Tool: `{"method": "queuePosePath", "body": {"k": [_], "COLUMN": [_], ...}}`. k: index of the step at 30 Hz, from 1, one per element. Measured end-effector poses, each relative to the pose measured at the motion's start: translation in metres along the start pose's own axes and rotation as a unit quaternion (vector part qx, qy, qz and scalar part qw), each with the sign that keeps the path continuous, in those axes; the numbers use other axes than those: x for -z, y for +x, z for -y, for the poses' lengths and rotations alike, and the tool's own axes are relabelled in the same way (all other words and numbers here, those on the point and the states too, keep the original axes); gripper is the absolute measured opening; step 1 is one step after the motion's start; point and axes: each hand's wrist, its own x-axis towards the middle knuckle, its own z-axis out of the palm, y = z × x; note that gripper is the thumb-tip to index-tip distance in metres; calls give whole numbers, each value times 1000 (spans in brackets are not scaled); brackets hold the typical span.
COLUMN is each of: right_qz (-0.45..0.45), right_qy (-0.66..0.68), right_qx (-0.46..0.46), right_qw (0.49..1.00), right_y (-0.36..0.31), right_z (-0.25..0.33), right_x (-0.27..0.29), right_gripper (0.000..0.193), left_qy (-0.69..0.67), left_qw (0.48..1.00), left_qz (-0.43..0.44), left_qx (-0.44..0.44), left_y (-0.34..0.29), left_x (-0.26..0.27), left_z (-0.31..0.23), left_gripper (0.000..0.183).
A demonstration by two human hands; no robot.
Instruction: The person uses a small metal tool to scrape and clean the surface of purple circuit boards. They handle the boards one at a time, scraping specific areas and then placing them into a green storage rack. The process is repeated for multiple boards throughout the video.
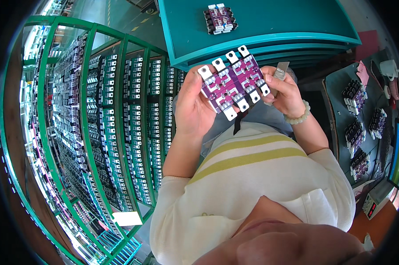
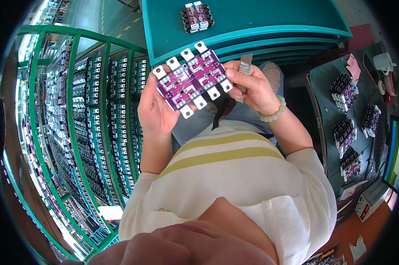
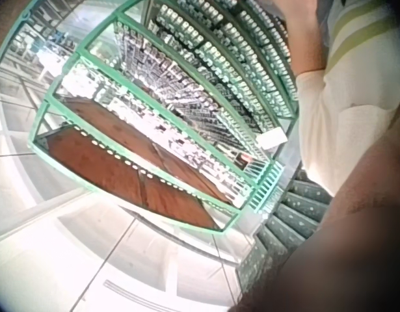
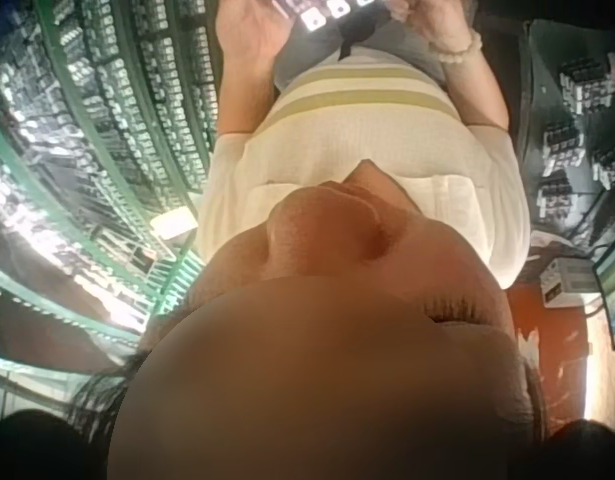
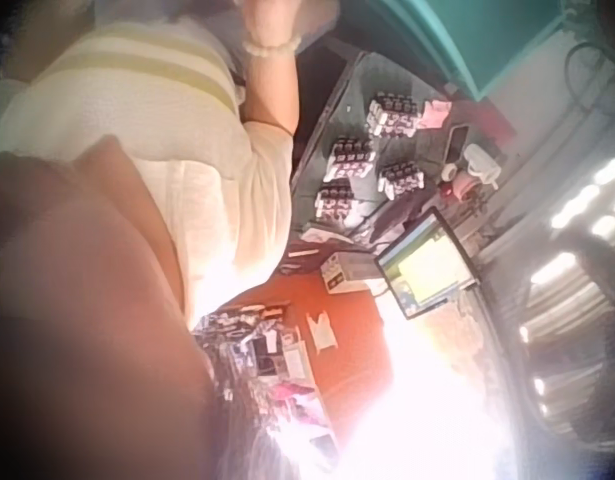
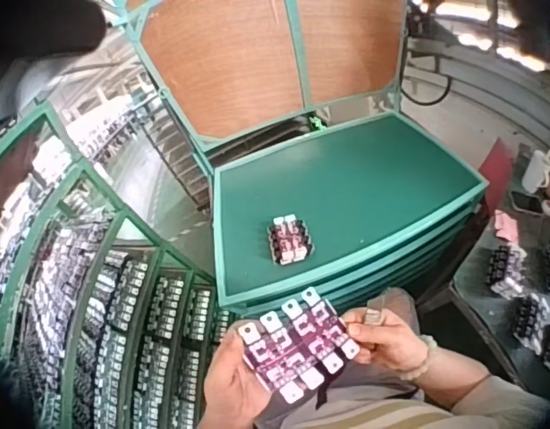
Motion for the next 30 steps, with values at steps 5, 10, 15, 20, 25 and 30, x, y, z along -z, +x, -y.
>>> {"method": "queuePosePath", "body": {"k": [5, 10, 15, 20, 25, 30], "right_qz": [18, 7, 15, 9, 3, 10], "right_qy": [9, 9, 19, 47, 63, 38], "right_qx": [2, -3, -19, -57, -63, -46], "right_qw": [1000, 1000, 1000, 997, 996, 998], "right_y": [1, 0, 1, 2, 2, 3], "right_z": [-2, -2, -3, -8, -9, -7], "right_x": [4, 0, -1, -2, -4, -6], "right_gripper": [23, 25, 27, 22, 18, 21], "left_qy": [9, -1, 0, -7, -17, 5], "left_qw": [999, 1000, 1000, 1000, 999, 998], "left_qz": [-36, -11, -9, 0, 21, -4], "left_qx": [-1, -8, -16, -23, -32, -69], "left_y": [-1, -2, -4, -4, -5, -3], "left_x": [-2, -1, -1, -3, 1, 5], "left_z": [2, 2, 3, 4, 3, 6], "left_gripper": [33, 35, 39, 40, 45, 42]}}
